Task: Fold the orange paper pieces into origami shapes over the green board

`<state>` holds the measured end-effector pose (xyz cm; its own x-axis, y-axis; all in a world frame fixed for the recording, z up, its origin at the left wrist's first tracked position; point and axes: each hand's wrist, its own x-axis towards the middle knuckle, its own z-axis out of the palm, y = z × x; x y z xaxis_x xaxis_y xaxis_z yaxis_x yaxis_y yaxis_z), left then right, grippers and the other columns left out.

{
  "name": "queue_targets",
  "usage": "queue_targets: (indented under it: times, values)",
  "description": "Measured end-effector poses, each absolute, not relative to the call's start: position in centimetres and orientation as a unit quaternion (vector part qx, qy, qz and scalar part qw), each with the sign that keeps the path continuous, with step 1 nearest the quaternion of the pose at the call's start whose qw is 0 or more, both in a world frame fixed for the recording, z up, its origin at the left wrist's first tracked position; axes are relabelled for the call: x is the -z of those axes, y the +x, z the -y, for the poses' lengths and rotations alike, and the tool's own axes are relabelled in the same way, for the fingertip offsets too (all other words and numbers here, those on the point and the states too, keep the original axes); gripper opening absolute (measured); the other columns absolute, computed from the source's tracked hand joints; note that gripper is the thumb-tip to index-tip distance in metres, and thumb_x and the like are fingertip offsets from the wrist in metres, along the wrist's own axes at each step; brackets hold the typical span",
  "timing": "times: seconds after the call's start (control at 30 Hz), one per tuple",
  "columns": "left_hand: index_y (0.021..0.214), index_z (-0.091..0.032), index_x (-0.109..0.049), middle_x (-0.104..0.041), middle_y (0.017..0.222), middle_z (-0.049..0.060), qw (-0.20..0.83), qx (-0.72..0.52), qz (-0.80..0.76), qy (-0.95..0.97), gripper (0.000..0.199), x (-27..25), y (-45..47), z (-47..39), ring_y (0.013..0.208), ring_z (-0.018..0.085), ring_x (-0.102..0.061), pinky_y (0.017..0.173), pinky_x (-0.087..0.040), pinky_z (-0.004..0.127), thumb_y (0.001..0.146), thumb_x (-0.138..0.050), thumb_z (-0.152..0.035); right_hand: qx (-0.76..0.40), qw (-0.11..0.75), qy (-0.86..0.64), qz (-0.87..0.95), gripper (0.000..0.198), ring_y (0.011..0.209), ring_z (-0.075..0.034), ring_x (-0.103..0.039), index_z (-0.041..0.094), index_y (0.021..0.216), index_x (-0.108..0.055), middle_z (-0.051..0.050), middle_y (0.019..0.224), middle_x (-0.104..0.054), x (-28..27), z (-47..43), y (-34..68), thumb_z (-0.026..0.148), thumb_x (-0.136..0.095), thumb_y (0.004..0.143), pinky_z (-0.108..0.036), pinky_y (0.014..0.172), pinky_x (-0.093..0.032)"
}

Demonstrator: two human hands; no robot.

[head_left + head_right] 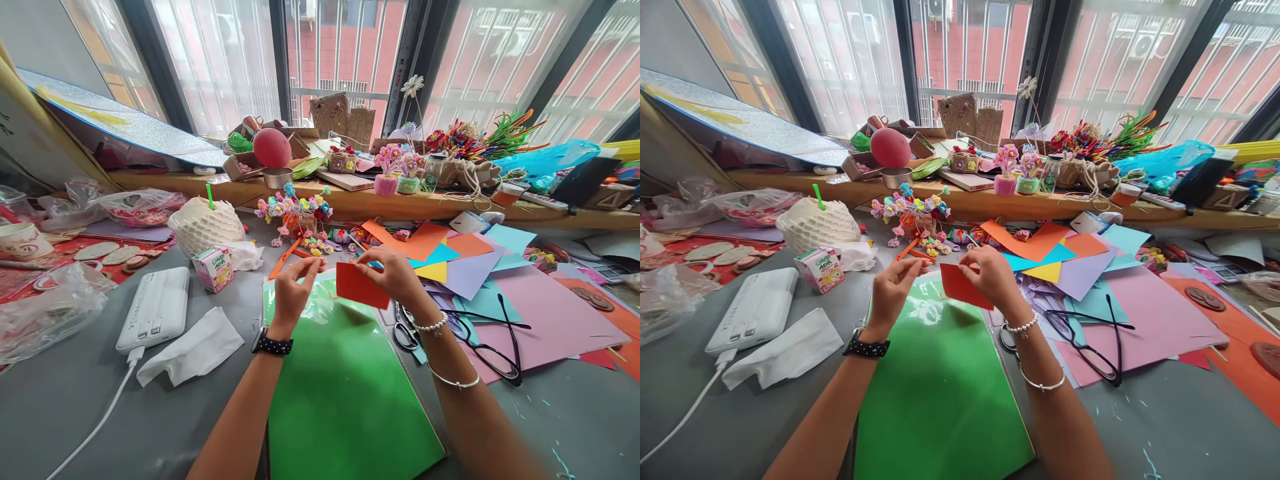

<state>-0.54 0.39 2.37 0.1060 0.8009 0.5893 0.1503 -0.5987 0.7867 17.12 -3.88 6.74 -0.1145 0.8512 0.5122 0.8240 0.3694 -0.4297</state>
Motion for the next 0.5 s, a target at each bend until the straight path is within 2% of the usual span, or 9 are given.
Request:
queue_targets:
  times: [0.1,0.2,0.33,0.5]
  values:
    - [0.084,-0.014,-0.060,-0.064,0.084,0.006,0.275,-0.596,-0.352,0.667,0.019,-2.4,-0.7,-0.7,0.076,0.016,-0.061,0.072,-0.049,0.028,0.077,-0.050,-0.028,-0.018,0.362,-0.570,0.738,0.007,0.070,-0.016,-0.053,0.017,0.071,-0.062,-0.004,0.073,-0.062,-6.9,3.9,17.4,0.020,-0.057,0.073,-0.027,0.065,-0.039]
    - [0.085,-0.016,-0.061,-0.064,0.087,0.006,0.260,-0.547,-0.316,0.731,0.018,-2.3,-0.5,-0.6,0.081,0.016,-0.059,0.073,-0.047,0.027,0.075,-0.054,-0.028,-0.024,0.351,-0.549,0.758,0.007,0.070,-0.016,-0.053,0.017,0.072,-0.063,-0.004,0.072,-0.062,-6.8,4.0,16.7,0.020,-0.056,0.073,-0.027,0.065,-0.039]
    - [0.076,-0.017,-0.063,-0.064,0.074,0.004,0.217,-0.502,-0.310,0.778,0.013,-2.2,-0.1,-0.2,0.071,0.015,-0.058,0.067,-0.046,0.026,0.074,-0.056,-0.028,-0.024,0.339,-0.538,0.771,0.008,0.070,-0.015,-0.052,0.017,0.072,-0.062,-0.003,0.071,-0.061,-6.6,4.0,15.7,0.020,-0.055,0.074,-0.026,0.065,-0.038]
    - [0.079,-0.018,-0.063,-0.065,0.075,0.003,0.189,-0.499,-0.276,0.800,0.011,-2.2,0.1,0.3,0.071,0.014,-0.058,0.066,-0.045,0.024,0.076,-0.054,-0.024,-0.030,0.316,-0.537,0.782,0.010,0.068,-0.014,-0.051,0.016,0.070,-0.061,-0.003,0.069,-0.061,-6.4,4.0,15.4,0.023,-0.055,0.074,-0.025,0.062,-0.038]
